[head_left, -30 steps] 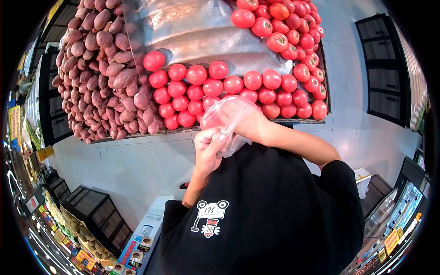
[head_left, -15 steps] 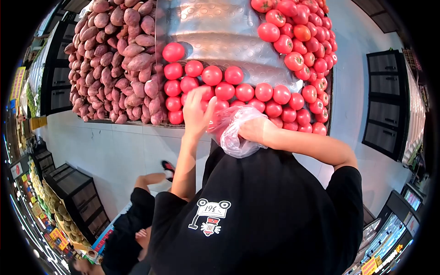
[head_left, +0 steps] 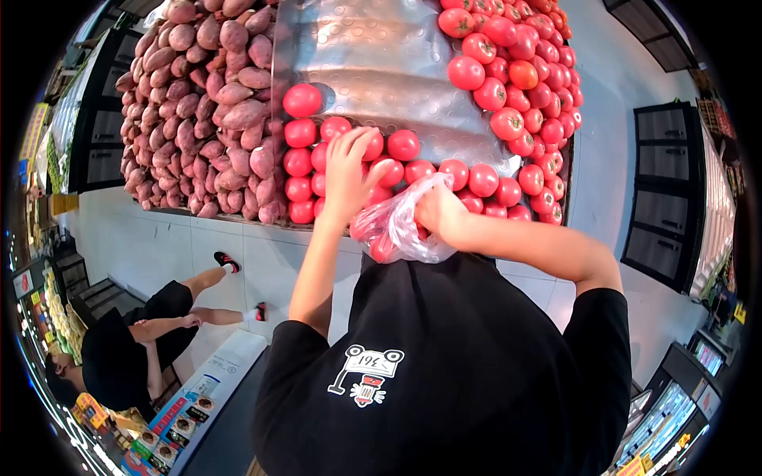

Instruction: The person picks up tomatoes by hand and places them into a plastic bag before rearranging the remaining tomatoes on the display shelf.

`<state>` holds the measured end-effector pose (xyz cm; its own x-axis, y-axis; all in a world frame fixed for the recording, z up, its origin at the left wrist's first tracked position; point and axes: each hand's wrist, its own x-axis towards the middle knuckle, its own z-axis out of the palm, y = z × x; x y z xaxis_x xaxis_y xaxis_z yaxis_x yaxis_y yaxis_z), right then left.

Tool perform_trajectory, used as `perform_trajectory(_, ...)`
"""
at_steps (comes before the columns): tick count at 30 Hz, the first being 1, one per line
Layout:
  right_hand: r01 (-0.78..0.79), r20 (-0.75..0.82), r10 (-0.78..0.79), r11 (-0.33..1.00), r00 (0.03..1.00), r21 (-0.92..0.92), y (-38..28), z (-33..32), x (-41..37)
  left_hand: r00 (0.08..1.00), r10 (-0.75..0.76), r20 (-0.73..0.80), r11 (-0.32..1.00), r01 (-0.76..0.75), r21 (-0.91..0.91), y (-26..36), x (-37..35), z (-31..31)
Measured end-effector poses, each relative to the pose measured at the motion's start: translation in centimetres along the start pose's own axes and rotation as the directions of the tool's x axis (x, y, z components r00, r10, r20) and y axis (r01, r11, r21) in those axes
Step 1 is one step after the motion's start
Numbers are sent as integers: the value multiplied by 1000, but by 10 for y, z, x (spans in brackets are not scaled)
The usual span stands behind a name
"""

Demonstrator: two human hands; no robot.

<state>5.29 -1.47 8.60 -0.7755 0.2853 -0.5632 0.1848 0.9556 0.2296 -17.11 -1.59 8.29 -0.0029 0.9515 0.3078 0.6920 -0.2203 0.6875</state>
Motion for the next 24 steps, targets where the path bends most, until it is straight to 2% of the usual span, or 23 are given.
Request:
perform_trajectory(1,55,109,-69,990,992,128,10,4,10,997,-66,-45,950,49,-309,29,-11,-6)
perform_trajectory(2,62,193,-131,943,972,328,30,-13,11,999,-16,-31,852,-3,-523,51,-22,-14)
perform_trajectory(3,45,261,-206,857,943,513,51,-26,10,998,61,-16,761,-57,-647,83,-30,-25)
perform_trajectory(4,74,56,-134,795,989,602,54,-4,8,979,196,50,748,-117,-654,95,-40,-32)
perform_trajectory(5,14,128,-153,694,980,720,57,-8,16,949,301,93,776,-187,-603,113,-34,-35)
perform_trajectory(7,75,130,-194,786,972,614,50,0,22,902,303,309,919,-190,-345,113,-41,-29)
perform_trajectory(9,149,-176,-63,833,982,533,39,8,4,899,132,418,989,-93,-112,102,-54,-15)
perform_trajectory(10,169,-331,-1,860,944,481,33,9,-3,885,88,458,996,-65,-66,95,-59,-12)
perform_trajectory(13,62,-269,105,835,957,547,6,4,-9,867,-7,497,995,-41,86,80,-80,-4)
perform_trajectory(14,126,-515,249,799,820,588,-10,16,-14,837,-21,546,998,-10,55,72,-88,-1)
perform_trajectory(15,111,-429,164,830,888,546,-18,16,-13,819,7,573,999,-33,34,69,-94,-1)
perform_trajectory(17,263,-517,31,835,855,484,-18,23,-18,779,81,622,996,-93,-13,62,-100,-3)
perform_trajectory(20,133,-425,130,835,896,535,-25,28,-4,720,90,688,971,-218,102,71,-102,-12)
perform_trajectory(21,89,-446,198,834,873,545,-31,35,3,691,83,718,960,-248,127,72,-104,-14)
perform_trajectory(23,12,-488,323,825,811,565,-42,47,17,674,48,737,961,-233,150,74,-104,-10)
perform_trajectory(24,-121,-385,332,870,861,478,-43,41,18,673,9,739,959,-215,184,74,-103,-6)
